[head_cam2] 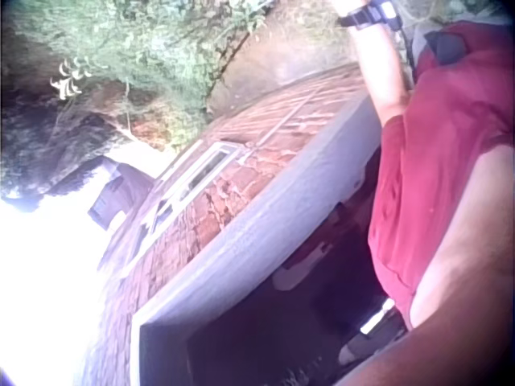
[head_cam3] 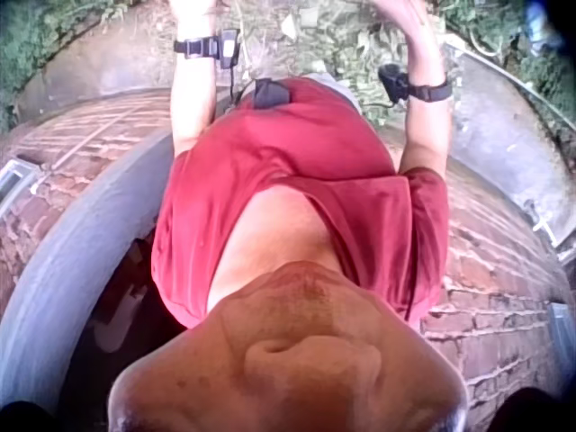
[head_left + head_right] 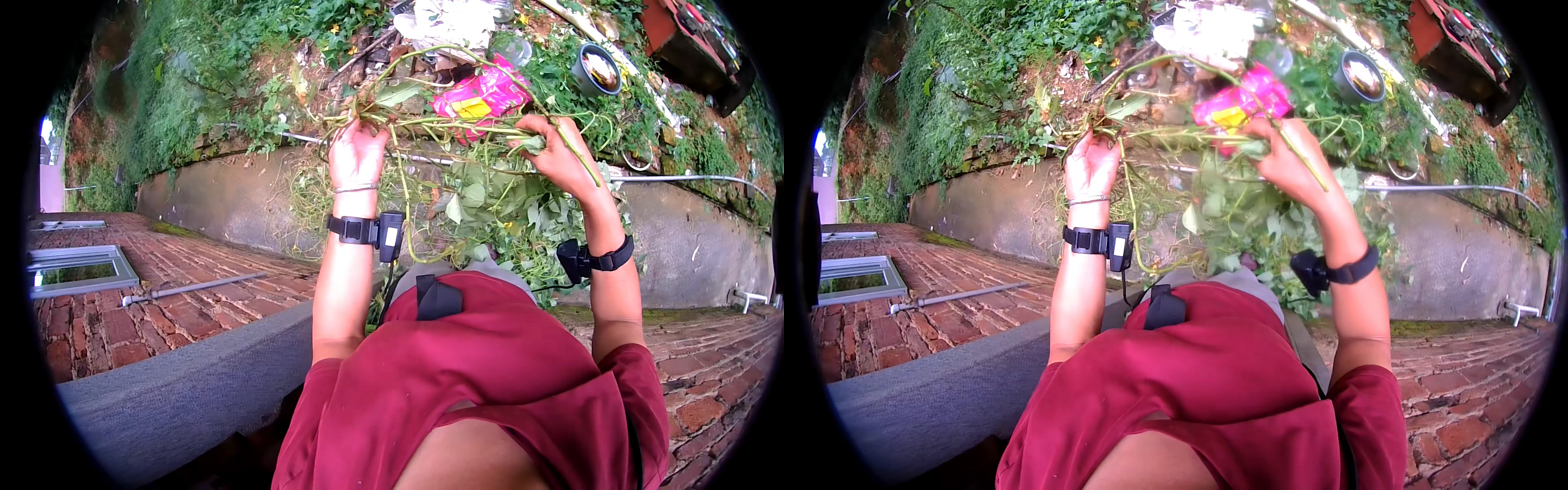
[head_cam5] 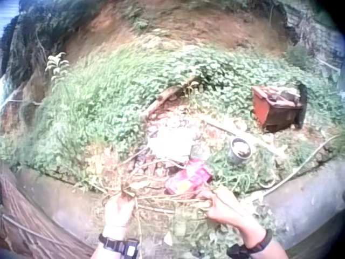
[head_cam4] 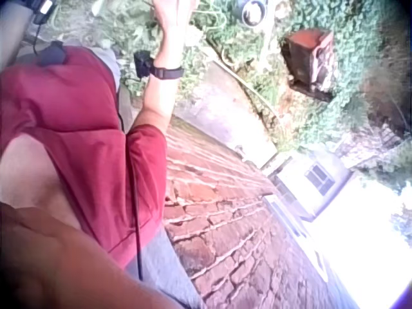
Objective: The person strips leaves from various plant stems by hand and places the gathered leaves onto a pile on their lap.
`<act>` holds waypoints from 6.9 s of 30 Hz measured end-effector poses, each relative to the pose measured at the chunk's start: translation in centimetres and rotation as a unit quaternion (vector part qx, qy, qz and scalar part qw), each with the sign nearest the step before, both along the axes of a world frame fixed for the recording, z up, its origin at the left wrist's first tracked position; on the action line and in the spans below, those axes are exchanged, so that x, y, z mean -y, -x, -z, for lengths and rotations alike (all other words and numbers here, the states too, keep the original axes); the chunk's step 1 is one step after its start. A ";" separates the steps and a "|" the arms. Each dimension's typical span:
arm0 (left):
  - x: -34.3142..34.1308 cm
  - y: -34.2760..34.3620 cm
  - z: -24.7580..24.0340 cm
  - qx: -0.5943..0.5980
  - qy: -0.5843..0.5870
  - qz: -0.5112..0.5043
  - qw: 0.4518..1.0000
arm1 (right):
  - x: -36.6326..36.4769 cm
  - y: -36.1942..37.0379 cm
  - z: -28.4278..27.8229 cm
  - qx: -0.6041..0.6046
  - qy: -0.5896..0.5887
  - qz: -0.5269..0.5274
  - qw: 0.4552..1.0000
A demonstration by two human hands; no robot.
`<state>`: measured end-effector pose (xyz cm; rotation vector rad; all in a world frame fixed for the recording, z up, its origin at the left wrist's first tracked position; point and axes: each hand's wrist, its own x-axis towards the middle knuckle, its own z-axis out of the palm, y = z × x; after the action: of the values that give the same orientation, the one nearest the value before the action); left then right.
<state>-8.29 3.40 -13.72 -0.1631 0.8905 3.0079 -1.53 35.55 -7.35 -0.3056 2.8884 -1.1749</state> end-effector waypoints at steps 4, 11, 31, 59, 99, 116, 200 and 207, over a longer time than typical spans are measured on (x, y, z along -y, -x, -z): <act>-3.3 -1.0 -1.8 -0.084 0.013 0.104 0.991 | 0.5 0.1 1.2 -0.137 -0.008 0.086 0.987; -0.9 -0.9 0.7 -0.132 0.295 0.045 0.945 | 5.3 0.8 -2.8 0.026 0.086 0.058 0.994; 9.7 2.4 8.3 0.102 0.342 0.156 0.921 | 11.3 6.3 -1.0 0.226 -0.035 -0.071 0.971; 3.0 -2.1 1.5 0.044 0.242 0.067 0.967 | 17.9 5.1 1.8 -0.083 -0.135 -0.049 0.986; -1.6 -4.7 4.8 0.121 0.061 0.177 0.975 | 13.9 2.4 10.7 0.278 0.497 0.243 0.785; 2.6 -1.3 3.8 0.110 0.128 0.106 0.980 | 12.6 -1.1 8.2 0.230 0.129 -0.137 0.955; -9.2 -3.3 6.3 -0.073 0.461 0.306 0.830 | 7.0 3.9 6.2 0.098 0.477 0.210 0.848; -9.0 -4.9 3.8 -0.147 0.613 0.003 0.777 | 5.1 5.7 4.9 0.076 0.523 0.221 0.820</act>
<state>-3.40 12.43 -17.52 0.3326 2.6556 1.9014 -7.25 30.50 -12.22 0.4900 1.8975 -2.6087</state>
